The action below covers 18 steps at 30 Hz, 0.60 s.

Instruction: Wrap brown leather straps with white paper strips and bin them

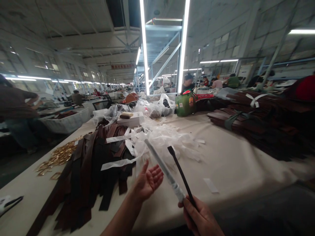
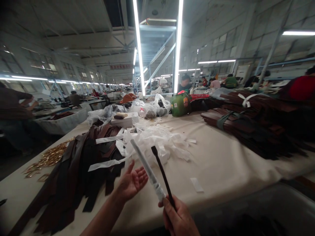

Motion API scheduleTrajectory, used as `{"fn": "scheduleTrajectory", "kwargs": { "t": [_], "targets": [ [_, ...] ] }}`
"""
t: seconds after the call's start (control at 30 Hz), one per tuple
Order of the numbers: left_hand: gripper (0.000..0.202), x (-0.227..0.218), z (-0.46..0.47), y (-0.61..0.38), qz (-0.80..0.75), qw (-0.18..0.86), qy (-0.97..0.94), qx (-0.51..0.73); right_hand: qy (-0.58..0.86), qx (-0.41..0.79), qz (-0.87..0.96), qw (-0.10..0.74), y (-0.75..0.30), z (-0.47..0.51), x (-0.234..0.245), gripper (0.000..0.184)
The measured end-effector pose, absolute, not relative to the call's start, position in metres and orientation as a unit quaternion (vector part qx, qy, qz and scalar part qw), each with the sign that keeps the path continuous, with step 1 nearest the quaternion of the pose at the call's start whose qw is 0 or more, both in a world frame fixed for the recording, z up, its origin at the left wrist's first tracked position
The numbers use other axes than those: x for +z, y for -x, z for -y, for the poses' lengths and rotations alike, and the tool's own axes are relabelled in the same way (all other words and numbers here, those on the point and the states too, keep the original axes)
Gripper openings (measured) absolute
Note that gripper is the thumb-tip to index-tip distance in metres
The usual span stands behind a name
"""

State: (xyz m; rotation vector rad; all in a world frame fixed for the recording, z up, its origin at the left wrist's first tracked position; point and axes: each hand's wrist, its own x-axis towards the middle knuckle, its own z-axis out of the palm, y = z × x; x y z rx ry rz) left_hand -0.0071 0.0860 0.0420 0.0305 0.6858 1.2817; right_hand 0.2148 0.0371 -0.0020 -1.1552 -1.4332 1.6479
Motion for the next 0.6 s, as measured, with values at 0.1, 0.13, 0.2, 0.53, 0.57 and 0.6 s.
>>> {"fn": "scheduleTrajectory", "kwargs": {
  "t": [0.1,0.13,0.2,0.53,0.57,0.6],
  "targets": [
    [0.061,0.046,-0.078,-0.008,-0.313,0.748,-0.077,0.58,0.431,0.634,0.56,0.316,-0.211,-0.035,-0.004,0.07],
    [0.058,0.05,-0.078,-0.009,-0.305,0.719,-0.087,0.618,0.432,0.637,0.56,0.307,-0.21,-0.033,-0.005,0.07],
    [0.04,0.058,-0.081,-0.011,-0.3,0.643,-0.085,0.7,0.436,0.643,0.56,0.289,-0.206,-0.029,-0.007,0.072],
    [0.053,0.021,-0.037,-0.069,-0.381,0.632,-0.173,0.652,0.413,0.625,0.583,0.314,-0.184,-0.028,-0.002,0.064],
    [0.053,0.022,-0.035,-0.069,-0.381,0.623,-0.177,0.659,0.412,0.622,0.589,0.31,-0.185,-0.028,-0.001,0.064],
    [0.052,0.024,-0.035,-0.067,-0.377,0.61,-0.181,0.673,0.412,0.616,0.597,0.307,-0.186,-0.026,-0.001,0.064]
  ]
}}
